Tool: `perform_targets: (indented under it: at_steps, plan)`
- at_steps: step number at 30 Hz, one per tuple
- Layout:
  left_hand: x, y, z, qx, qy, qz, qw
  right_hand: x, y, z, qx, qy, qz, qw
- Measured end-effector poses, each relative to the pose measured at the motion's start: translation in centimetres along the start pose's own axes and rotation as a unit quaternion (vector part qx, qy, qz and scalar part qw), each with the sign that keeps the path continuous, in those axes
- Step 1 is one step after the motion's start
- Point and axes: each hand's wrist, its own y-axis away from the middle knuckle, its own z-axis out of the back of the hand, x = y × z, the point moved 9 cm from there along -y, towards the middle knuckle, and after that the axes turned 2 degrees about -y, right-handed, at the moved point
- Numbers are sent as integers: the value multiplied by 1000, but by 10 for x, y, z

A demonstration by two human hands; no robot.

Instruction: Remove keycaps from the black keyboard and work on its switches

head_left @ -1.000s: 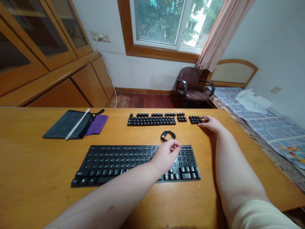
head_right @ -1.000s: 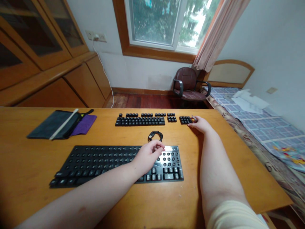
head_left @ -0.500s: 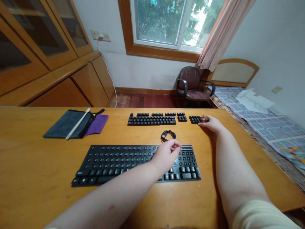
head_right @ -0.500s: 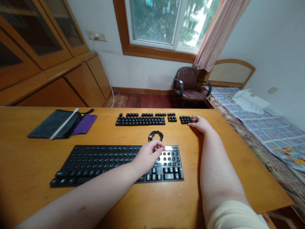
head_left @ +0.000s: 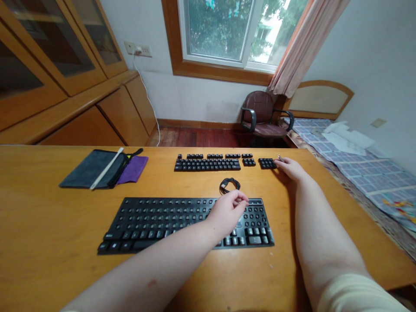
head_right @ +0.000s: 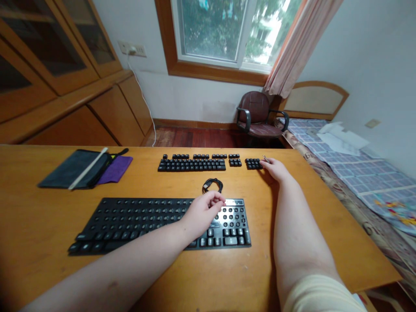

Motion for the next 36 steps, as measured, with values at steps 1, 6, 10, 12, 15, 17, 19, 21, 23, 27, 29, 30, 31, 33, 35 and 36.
perform_targets:
  at_steps: [1,6,10,12,15,17,19,21,23,27,29,30,31,33,35,36]
  plan:
    - [0,0,0,-1,-1,-1,1000,1,1,0,3,6,0,1000]
    - [0,0,0,0,-6,0,1000,3,1,2,-9,51,7,999]
    - [-1,0,0,2,-3,-1,1000,1,-3,2,-29,94,12,995]
    - [-1,0,0,2,-3,-1,1000,2,-5,1,-32,116,11,993]
    - [0,0,0,-1,-5,3,1000,4,-5,1,-35,140,8,989]
    - [0,0,-1,0,-6,2,1000,5,-5,3,-41,144,4,989]
    - [0,0,-1,1,-6,-1,1000,5,-4,4,-44,147,-1,988]
    - [0,0,-1,1,-5,-3,1000,6,-3,5,-48,148,-4,988]
    - [0,0,-1,1,-3,-3,1000,6,-3,5,-53,146,-3,988]
    - [3,0,-1,2,-1,-2,1000,7,-3,5,-58,135,1,989]
    - [2,0,-1,3,0,-4,1000,7,-4,5,-59,129,4,990]
    - [2,0,-1,4,1,-4,1000,6,-4,5,-60,126,6,990]
    - [2,0,-1,4,2,-4,1000,6,-4,5,-61,123,7,990]
    - [1,0,-1,3,4,-4,1000,6,-4,5,-62,119,10,991]
    - [1,0,-1,2,5,-4,1000,6,-4,5,-64,115,12,991]
    - [1,0,-1,3,5,-5,1000,6,-4,5,-64,114,12,991]
